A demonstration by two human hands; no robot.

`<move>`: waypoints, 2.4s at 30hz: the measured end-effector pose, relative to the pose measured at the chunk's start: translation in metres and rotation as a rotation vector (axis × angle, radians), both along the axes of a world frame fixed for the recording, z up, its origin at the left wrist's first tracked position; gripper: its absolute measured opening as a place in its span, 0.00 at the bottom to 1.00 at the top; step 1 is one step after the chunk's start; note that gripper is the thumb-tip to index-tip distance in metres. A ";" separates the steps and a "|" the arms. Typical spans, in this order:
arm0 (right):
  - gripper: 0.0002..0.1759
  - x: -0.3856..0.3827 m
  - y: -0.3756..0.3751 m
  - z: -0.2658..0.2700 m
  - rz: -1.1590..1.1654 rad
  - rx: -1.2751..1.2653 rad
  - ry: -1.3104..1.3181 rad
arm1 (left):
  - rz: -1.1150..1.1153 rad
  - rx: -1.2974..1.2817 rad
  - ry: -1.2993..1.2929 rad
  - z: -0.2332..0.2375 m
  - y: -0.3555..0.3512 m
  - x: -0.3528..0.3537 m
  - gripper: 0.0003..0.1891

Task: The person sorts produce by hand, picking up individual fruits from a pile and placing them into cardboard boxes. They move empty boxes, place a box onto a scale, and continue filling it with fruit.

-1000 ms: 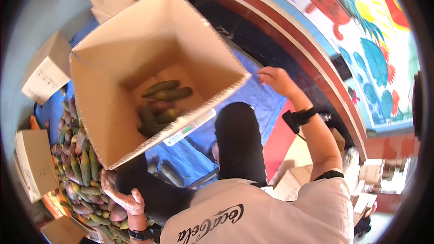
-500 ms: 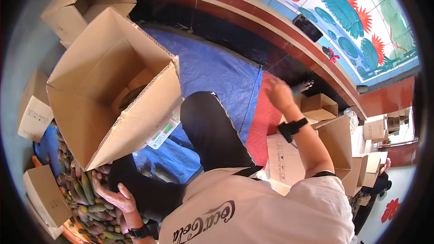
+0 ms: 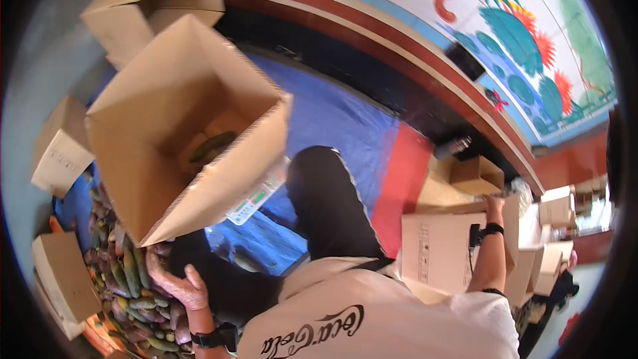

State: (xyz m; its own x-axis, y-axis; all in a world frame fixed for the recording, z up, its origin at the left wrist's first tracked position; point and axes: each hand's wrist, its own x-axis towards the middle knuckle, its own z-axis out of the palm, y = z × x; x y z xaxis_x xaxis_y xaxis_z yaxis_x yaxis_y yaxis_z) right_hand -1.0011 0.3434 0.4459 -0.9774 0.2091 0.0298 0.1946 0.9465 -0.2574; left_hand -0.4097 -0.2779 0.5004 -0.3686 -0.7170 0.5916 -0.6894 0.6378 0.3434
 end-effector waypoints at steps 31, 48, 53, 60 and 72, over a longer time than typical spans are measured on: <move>0.13 0.121 -0.436 0.079 0.926 -0.264 -0.422 | -0.011 0.036 0.095 0.005 0.002 0.001 0.31; 0.14 0.167 -0.366 0.204 0.849 -0.758 0.101 | -0.023 0.067 0.138 0.003 0.001 -0.006 0.33; 0.13 0.205 -0.364 0.269 0.933 -0.930 0.123 | -0.026 0.049 0.226 -0.001 -0.001 -0.004 0.31; 0.18 0.193 -0.323 0.300 0.970 -1.068 0.310 | -0.047 0.026 0.328 0.012 0.001 -0.008 0.32; 0.14 0.238 -0.382 0.407 1.222 -1.041 0.909 | -0.487 -0.106 0.385 0.079 0.017 -0.076 0.35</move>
State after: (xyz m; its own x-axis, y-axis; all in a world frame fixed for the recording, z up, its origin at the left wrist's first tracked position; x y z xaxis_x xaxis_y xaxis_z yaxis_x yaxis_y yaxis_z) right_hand -0.7629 -0.0389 0.8528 -0.3381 -0.2412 0.9097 -0.9119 -0.1552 -0.3800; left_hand -0.4861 -0.2610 0.5793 -0.3844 -0.4505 0.8057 -0.1508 0.8917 0.4267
